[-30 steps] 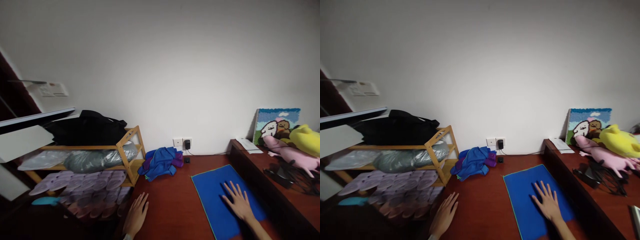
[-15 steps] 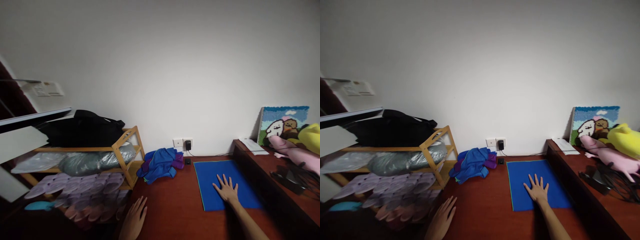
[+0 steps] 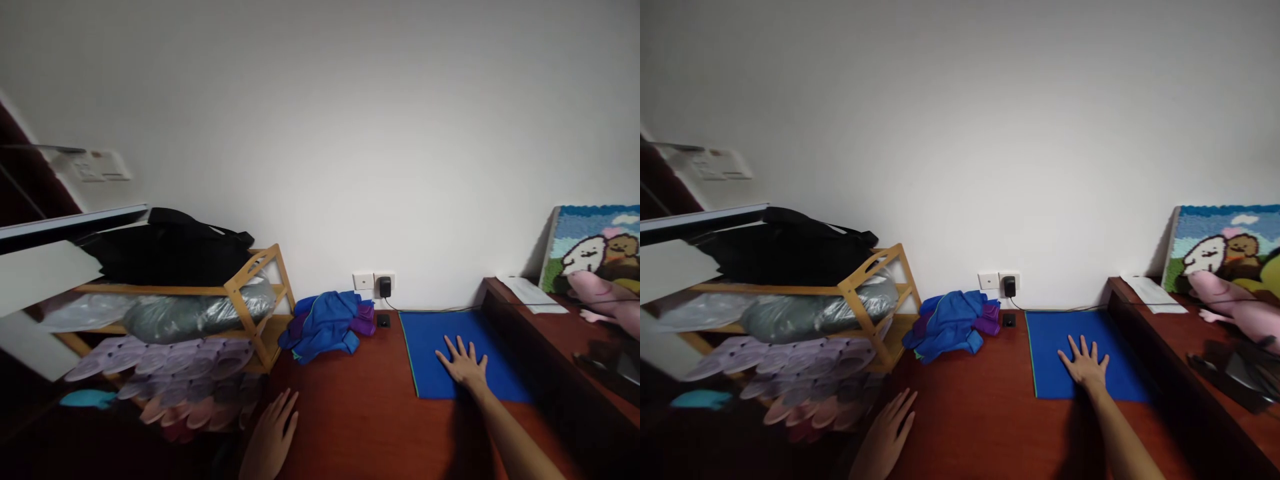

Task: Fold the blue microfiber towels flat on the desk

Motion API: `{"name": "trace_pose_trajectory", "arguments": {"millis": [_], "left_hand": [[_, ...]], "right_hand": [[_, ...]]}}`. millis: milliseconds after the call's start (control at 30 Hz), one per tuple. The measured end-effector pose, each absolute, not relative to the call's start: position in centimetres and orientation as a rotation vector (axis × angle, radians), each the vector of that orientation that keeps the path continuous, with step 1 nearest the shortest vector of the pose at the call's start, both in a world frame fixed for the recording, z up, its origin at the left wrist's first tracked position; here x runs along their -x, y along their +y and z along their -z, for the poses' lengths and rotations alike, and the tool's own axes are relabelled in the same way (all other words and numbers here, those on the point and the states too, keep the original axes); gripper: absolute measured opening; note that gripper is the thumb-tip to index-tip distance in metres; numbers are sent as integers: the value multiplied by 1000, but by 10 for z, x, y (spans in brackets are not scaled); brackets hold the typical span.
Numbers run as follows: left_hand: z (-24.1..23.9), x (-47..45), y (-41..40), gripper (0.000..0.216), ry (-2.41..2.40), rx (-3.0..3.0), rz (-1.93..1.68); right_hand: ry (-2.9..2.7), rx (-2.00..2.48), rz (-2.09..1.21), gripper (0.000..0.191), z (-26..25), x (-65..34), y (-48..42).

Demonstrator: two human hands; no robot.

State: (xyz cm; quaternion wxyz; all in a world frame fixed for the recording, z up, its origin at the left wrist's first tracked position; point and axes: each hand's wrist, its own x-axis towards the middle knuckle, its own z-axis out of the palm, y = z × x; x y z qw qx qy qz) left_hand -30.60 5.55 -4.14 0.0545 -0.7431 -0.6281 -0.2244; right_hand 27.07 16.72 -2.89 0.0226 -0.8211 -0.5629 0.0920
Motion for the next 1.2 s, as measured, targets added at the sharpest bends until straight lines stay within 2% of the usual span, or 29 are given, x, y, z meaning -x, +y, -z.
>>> {"name": "trace_pose_trajectory", "arguments": {"millis": [200,367,567,667,800,900,1067,1200], "left_hand": [[31,300,48,46,-1960,2254,656],[28,298,41,47,-2035,2237,646],[25,295,34,47,-2071,2257,643],[23,293,31,47,-2096,2245,643],[26,293,28,48,-2081,2254,660],[33,294,26,50,-2070,2237,689],[35,293,22,52,-2068,2240,724],[26,290,22,48,-2084,2255,737]], "right_hand": [[-1736,2552,-290,86,22,-268,164],[-1853,2245,-103,73,-14,-222,153],[-2434,1552,-245,40,-72,-69,149],[-2551,1352,-270,31,-84,34,145],[-2527,1415,-244,27,-83,144,148],[-2449,1574,-221,28,-78,182,158],[-2379,1637,-195,23,-80,183,167],[-2221,1650,-109,33,-122,155,171]]}}
